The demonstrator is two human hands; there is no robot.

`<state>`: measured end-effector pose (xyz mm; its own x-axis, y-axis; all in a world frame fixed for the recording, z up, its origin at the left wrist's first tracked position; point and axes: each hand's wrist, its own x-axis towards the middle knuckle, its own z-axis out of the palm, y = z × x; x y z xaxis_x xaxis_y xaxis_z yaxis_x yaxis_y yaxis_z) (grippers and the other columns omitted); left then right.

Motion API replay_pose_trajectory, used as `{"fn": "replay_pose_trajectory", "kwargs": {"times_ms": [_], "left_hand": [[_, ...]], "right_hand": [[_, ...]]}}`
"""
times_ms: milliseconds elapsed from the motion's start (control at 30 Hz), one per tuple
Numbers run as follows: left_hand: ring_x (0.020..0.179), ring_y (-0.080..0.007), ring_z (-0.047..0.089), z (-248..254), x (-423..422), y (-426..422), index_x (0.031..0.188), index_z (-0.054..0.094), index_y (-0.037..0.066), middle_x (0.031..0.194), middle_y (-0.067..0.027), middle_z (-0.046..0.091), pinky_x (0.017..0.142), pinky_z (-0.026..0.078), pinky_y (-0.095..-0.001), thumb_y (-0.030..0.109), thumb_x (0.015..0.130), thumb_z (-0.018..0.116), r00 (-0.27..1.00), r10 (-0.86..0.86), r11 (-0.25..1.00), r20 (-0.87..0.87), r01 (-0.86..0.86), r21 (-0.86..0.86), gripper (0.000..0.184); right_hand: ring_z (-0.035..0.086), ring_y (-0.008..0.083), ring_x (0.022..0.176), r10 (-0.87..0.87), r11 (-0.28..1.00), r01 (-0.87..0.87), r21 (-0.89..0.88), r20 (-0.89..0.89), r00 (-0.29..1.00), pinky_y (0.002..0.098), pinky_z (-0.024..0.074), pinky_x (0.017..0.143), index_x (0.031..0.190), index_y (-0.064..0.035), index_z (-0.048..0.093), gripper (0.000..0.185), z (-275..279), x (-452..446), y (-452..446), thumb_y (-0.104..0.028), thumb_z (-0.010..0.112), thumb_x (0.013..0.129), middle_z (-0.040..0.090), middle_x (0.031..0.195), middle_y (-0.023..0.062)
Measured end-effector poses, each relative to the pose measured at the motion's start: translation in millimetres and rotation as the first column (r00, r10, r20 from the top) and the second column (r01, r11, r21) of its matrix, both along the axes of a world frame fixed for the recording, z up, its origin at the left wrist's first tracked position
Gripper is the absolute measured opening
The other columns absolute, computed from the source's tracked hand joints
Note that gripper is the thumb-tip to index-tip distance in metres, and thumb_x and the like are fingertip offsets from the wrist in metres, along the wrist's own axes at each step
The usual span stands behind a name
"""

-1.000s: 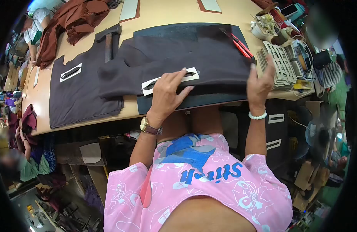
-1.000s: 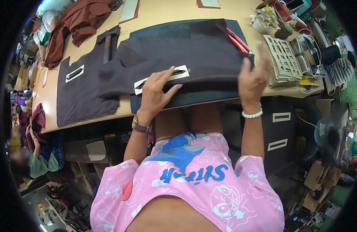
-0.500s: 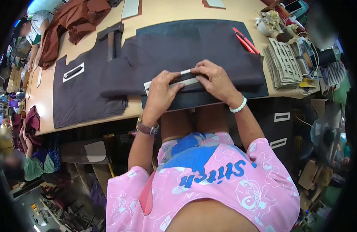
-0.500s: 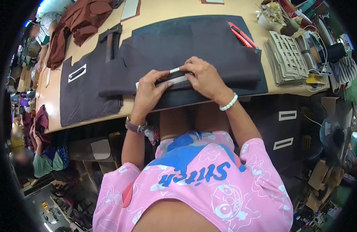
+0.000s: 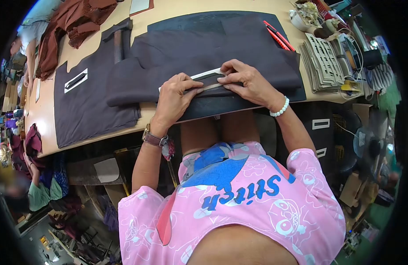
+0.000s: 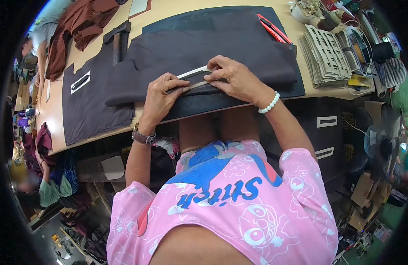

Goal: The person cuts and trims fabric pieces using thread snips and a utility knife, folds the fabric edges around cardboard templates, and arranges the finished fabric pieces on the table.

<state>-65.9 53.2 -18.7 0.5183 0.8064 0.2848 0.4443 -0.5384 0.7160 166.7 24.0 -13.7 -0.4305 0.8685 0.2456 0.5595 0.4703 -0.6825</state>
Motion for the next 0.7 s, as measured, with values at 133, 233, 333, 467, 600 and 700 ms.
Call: {"fn": "replay_pose_trajectory", "kwargs": {"times_ms": [133, 233, 333, 467, 600, 700], "left_hand": [[0.068, -0.0194, 0.056, -1, 0, 1, 0.086, 0.07, 0.006, 0.072, -0.0068, 0.059, 0.062, 0.043, -0.0301, 0.003, 0.071, 0.069, 1.0, -0.008, 1.0, 0.004, 0.008, 0.008, 0.015], [0.068, -0.0196, 0.056, -3, 0, 0, 0.086, 0.07, 0.005, 0.072, -0.0072, 0.059, 0.062, 0.043, -0.0302, 0.003, 0.071, 0.069, 1.0, -0.007, 1.0, -0.003, 0.007, 0.014, 0.015], [0.068, -0.0202, 0.056, -1, 0, 0, 0.086, 0.068, 0.003, 0.073, -0.0082, 0.058, 0.062, 0.043, -0.0304, 0.004, 0.072, 0.069, 1.0, -0.006, 0.999, -0.02, 0.007, 0.042, 0.014], [0.066, -0.0189, 0.056, 10, -20, -6, 0.086, 0.066, 0.001, 0.073, -0.0091, 0.058, 0.06, 0.043, -0.03, 0.004, 0.073, 0.069, 0.992, 0.004, 0.998, -0.128, 0.003, 0.061, 0.014], [0.061, -0.0134, 0.052, 12, -57, -7, 0.084, 0.065, -0.001, 0.07, -0.0069, 0.056, 0.057, 0.041, -0.0274, 0.003, 0.074, 0.068, 0.994, 0.023, 0.991, -0.104, -0.036, -0.13, 0.012], [0.06, -0.0132, 0.05, 15, -57, -9, 0.084, 0.065, -0.001, 0.069, -0.0063, 0.054, 0.057, 0.04, -0.0272, 0.004, 0.074, 0.068, 0.992, 0.036, 0.993, -0.119, -0.049, -0.105, 0.011]], "right_hand": [[0.057, 0.0242, 0.094, -0.031, 0.998, 0.031, -0.046, 0.007, 1.0, 0.0316, 0.0466, 0.079, 0.094, -0.0035, 0.065, 0.019, 6, 9, 9, -0.009, 0.065, 0.075, 0.056, 0.106, 0.0102], [0.052, 0.0292, 0.103, -0.22, 0.956, 0.171, 0.236, 0.199, 0.955, 0.0369, 0.0418, 0.088, 0.104, -0.0073, 0.062, 0.03, -7, -2, 18, -0.02, 0.066, 0.077, 0.054, 0.114, 0.012], [0.043, 0.0312, 0.114, -0.306, 0.895, 0.181, 0.408, 0.265, 0.914, 0.0425, 0.0343, 0.095, 0.113, -0.011, 0.058, 0.045, -25, -30, 24, -0.038, 0.062, 0.078, 0.049, 0.12, 0.0127], [0.039, 0.0321, 0.121, -0.32, 0.9, 0.184, 0.395, 0.312, 0.895, 0.0419, 0.0304, 0.099, 0.118, -0.0103, 0.055, 0.052, -27, -35, 20, -0.044, 0.061, 0.079, 0.047, 0.125, 0.0137], [0.037, 0.0331, 0.123, -0.345, 0.914, 0.228, 0.335, 0.35, 0.871, 0.0427, 0.0287, 0.102, 0.122, -0.0097, 0.052, 0.055, -20, -16, 18, -0.044, 0.06, 0.08, 0.045, 0.128, 0.0141], [0.037, 0.0327, 0.123, -0.331, 0.919, 0.206, 0.336, 0.372, 0.867, 0.0431, 0.0291, 0.101, 0.123, -0.0106, 0.051, 0.055, -21, -31, 19, -0.045, 0.059, 0.08, 0.044, 0.129, 0.0142]]}}
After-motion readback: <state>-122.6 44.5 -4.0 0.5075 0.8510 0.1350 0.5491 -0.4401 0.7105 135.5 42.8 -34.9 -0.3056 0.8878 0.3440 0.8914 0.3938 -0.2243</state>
